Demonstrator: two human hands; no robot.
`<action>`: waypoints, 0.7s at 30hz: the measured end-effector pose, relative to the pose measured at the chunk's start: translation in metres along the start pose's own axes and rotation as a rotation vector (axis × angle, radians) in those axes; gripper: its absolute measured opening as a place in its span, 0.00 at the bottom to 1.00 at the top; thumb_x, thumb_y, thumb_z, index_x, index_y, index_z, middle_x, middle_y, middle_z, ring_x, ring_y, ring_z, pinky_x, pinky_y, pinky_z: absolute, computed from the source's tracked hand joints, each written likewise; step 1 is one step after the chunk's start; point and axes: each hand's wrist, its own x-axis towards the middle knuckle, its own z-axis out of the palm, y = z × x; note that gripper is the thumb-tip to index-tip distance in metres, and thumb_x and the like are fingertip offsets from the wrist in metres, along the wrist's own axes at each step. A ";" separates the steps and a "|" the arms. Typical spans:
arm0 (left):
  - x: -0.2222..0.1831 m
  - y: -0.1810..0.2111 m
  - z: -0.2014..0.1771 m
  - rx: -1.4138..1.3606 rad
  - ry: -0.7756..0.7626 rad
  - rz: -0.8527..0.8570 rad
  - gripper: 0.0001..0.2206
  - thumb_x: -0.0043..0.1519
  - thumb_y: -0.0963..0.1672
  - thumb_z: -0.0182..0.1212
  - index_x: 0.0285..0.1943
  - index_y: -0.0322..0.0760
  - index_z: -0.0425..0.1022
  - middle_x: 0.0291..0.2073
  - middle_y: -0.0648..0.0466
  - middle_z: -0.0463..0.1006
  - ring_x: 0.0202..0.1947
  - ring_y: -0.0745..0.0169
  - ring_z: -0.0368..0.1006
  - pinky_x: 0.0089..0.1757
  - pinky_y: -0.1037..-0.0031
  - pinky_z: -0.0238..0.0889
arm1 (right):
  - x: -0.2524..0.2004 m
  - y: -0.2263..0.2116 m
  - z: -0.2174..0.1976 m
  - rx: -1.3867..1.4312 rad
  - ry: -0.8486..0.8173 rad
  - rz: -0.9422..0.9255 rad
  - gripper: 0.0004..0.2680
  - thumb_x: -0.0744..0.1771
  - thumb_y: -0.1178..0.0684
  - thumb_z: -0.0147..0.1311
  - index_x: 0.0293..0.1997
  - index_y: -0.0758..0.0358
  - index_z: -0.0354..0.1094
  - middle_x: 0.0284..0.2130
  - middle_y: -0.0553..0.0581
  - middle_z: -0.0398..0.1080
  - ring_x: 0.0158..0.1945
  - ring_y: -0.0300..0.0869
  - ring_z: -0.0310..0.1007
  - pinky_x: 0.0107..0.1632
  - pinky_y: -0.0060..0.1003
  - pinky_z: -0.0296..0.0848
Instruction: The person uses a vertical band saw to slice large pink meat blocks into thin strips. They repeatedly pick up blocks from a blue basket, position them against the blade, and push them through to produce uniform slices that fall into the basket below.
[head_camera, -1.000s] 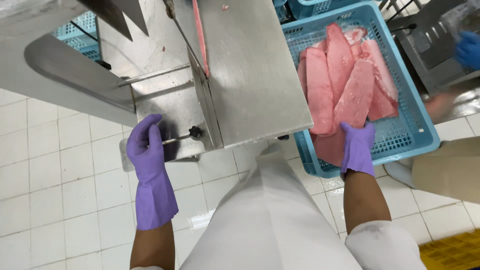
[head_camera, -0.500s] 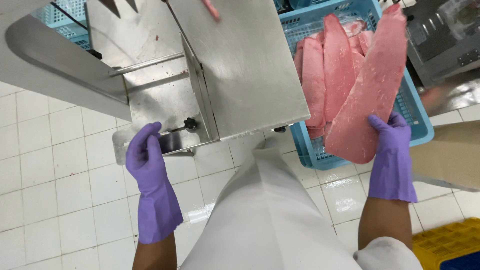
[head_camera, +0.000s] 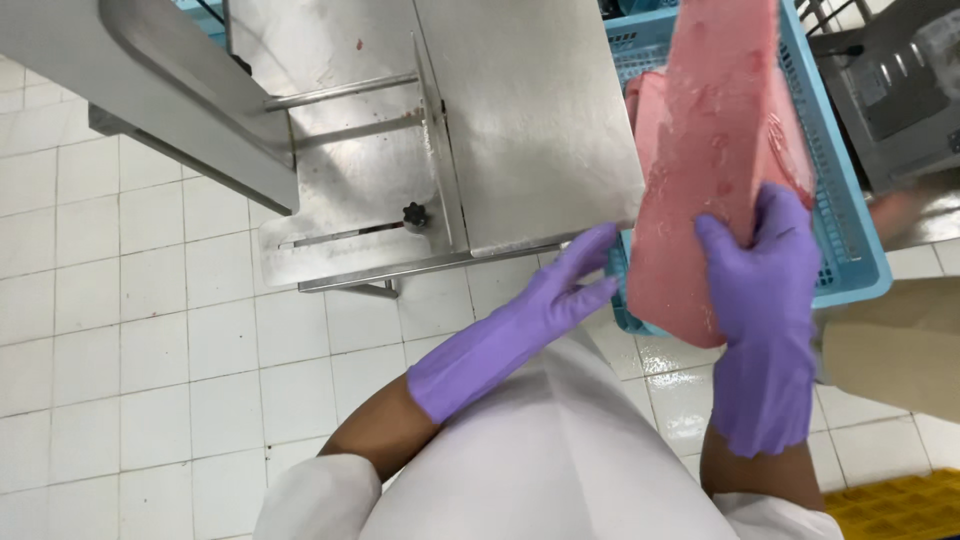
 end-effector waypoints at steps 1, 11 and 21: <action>0.014 -0.001 0.005 -0.068 -0.076 -0.003 0.51 0.51 0.66 0.50 0.79 0.37 0.44 0.77 0.39 0.51 0.75 0.37 0.52 0.59 0.54 0.64 | -0.003 0.001 0.007 -0.337 -0.042 -0.120 0.08 0.67 0.55 0.54 0.49 0.63 0.65 0.40 0.60 0.73 0.40 0.49 0.70 0.42 0.44 0.71; 0.025 -0.073 0.005 -0.756 0.394 -0.247 0.13 0.65 0.50 0.65 0.49 0.38 0.75 0.27 0.51 0.80 0.26 0.64 0.80 0.25 0.71 0.75 | -0.029 0.046 0.065 -0.896 -0.383 -0.684 0.10 0.67 0.49 0.52 0.52 0.49 0.73 0.53 0.54 0.75 0.44 0.57 0.80 0.39 0.51 0.82; -0.017 -0.070 -0.029 -0.580 0.568 -0.165 0.12 0.57 0.46 0.73 0.43 0.36 0.79 0.30 0.52 0.81 0.30 0.64 0.80 0.34 0.71 0.75 | -0.058 0.107 0.012 -0.668 -0.615 -0.922 0.36 0.48 0.40 0.74 0.64 0.43 0.69 0.73 0.57 0.57 0.76 0.67 0.48 0.67 0.66 0.59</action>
